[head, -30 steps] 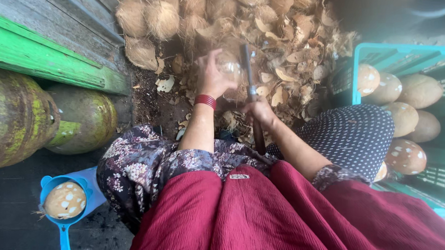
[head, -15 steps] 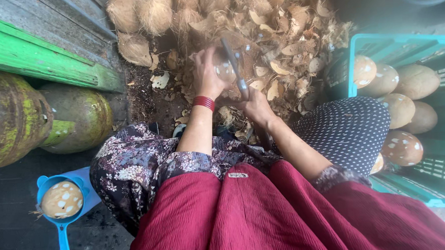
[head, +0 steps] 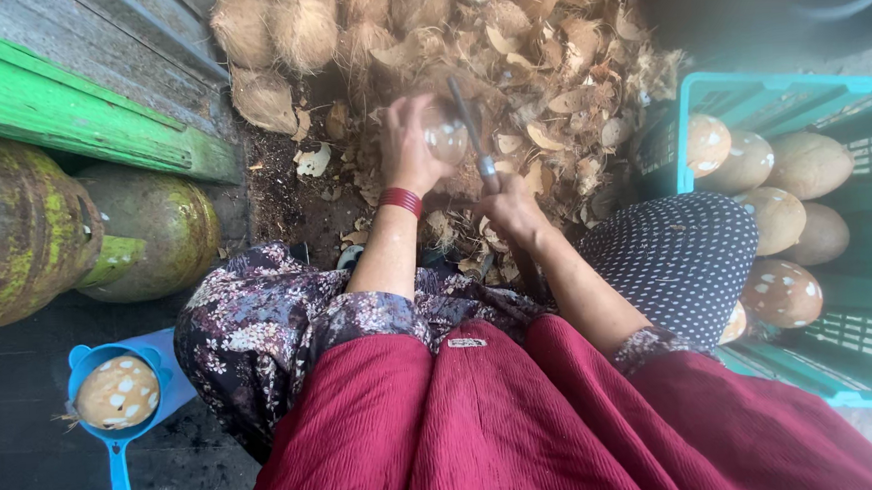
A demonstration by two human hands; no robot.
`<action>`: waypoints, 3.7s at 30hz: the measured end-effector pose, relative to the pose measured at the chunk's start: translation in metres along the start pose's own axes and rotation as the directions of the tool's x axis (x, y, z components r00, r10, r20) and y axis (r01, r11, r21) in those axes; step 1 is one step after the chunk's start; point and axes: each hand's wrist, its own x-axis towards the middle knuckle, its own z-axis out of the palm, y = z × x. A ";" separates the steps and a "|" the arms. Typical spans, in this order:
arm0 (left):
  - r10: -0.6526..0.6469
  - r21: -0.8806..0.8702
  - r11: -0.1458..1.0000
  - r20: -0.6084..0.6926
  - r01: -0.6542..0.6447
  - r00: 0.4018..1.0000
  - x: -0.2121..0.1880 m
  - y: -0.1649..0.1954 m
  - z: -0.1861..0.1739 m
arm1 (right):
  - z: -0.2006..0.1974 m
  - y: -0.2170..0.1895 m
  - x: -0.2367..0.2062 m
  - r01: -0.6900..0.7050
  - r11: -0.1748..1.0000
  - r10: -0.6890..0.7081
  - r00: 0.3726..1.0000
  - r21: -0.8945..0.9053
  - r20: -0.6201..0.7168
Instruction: The person sits on the ground and uses a machete to chop the outer husk off coconuts, rotating each coconut to trim it, then places the trimmed coconut into a blue plastic crate beside them. Husk pieces accumulate on the ground around the work area.
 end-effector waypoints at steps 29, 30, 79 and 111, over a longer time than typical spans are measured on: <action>-0.160 0.008 0.987 0.139 0.161 0.977 0.001 -0.007 -0.032 | 0.019 0.006 0.001 0.260 0.959 -0.252 0.964 0.115 -0.080; -0.137 -0.027 0.990 0.101 0.140 0.985 0.000 -0.009 -0.031 | 0.021 0.009 0.004 0.132 0.977 -0.132 0.991 0.168 -0.015; -0.419 -0.166 0.883 0.143 0.439 0.897 -0.017 0.016 -0.020 | 0.013 -0.007 -0.015 0.385 0.913 -0.390 0.921 -0.134 -0.007; -0.236 -0.466 0.854 0.053 0.233 0.970 -0.015 -0.013 0.001 | -0.005 -0.007 -0.019 0.422 0.901 -0.425 0.905 -0.096 -0.004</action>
